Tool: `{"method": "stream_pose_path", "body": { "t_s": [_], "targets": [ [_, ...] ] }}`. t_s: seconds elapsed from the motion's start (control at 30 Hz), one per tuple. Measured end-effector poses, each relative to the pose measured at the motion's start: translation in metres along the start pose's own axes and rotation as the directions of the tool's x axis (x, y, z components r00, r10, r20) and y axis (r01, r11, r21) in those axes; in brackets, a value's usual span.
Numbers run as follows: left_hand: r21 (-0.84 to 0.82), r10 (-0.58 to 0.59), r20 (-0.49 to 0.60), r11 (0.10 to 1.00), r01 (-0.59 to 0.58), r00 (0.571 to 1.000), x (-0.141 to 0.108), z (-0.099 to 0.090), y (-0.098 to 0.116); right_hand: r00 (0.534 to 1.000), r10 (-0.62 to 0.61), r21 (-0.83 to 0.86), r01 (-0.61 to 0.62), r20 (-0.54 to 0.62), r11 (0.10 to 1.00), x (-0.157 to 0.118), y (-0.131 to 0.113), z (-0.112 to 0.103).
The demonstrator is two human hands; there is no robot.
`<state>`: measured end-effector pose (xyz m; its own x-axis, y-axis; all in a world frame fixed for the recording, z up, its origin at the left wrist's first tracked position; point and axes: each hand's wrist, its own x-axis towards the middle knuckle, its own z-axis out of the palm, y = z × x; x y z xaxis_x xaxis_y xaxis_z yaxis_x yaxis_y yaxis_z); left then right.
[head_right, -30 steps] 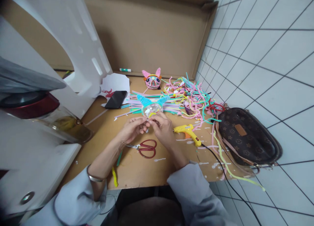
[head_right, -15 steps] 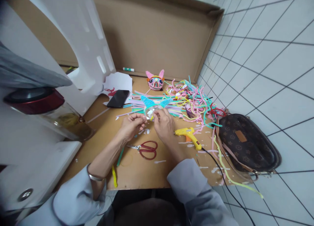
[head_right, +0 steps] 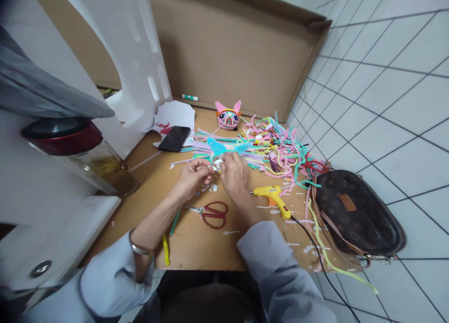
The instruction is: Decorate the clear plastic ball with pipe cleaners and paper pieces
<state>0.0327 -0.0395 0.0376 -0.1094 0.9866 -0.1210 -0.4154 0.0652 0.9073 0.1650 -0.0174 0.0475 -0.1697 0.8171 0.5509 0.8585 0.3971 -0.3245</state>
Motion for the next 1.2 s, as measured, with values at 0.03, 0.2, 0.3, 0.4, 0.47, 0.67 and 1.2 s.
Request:
{"method": "stream_pose_path", "body": {
  "t_s": [0.03,0.2,0.3,0.4,0.47,0.67,1.2],
  "targets": [
    [-0.007,0.006,0.012,1.0,-0.006,1.0,0.0,0.0,0.0,1.0,0.026,0.074,-0.025,-0.012,0.997,0.0,0.001,0.001],
    [0.005,-0.038,0.057,0.999,0.038,0.998,0.0,-0.001,-0.004,0.982,0.189,0.549,-0.162,0.007,0.82,-0.003,0.006,0.003],
    [-0.02,-0.056,0.073,0.998,0.057,0.996,0.001,-0.002,-0.005,0.966,0.25,0.713,-0.22,0.065,0.666,-0.007,0.006,0.001],
    [-0.055,-0.059,0.099,0.996,0.065,0.993,0.001,-0.002,-0.004,0.968,0.229,0.762,-0.228,0.107,0.606,-0.01,0.005,-0.002],
    [-0.074,-0.07,0.114,0.994,0.079,0.991,0.0,-0.002,-0.002,0.973,0.203,0.765,-0.213,0.109,0.608,-0.011,0.005,-0.004],
    [-0.106,-0.078,0.114,0.99,0.09,0.99,0.0,-0.001,-0.001,0.993,0.091,0.722,-0.116,0.075,0.682,-0.013,0.007,-0.011],
    [-0.145,-0.003,0.1,0.989,0.017,0.995,-0.001,-0.002,0.002,0.994,0.052,0.698,-0.107,0.1,0.708,-0.014,0.005,-0.012]
  ]
}}
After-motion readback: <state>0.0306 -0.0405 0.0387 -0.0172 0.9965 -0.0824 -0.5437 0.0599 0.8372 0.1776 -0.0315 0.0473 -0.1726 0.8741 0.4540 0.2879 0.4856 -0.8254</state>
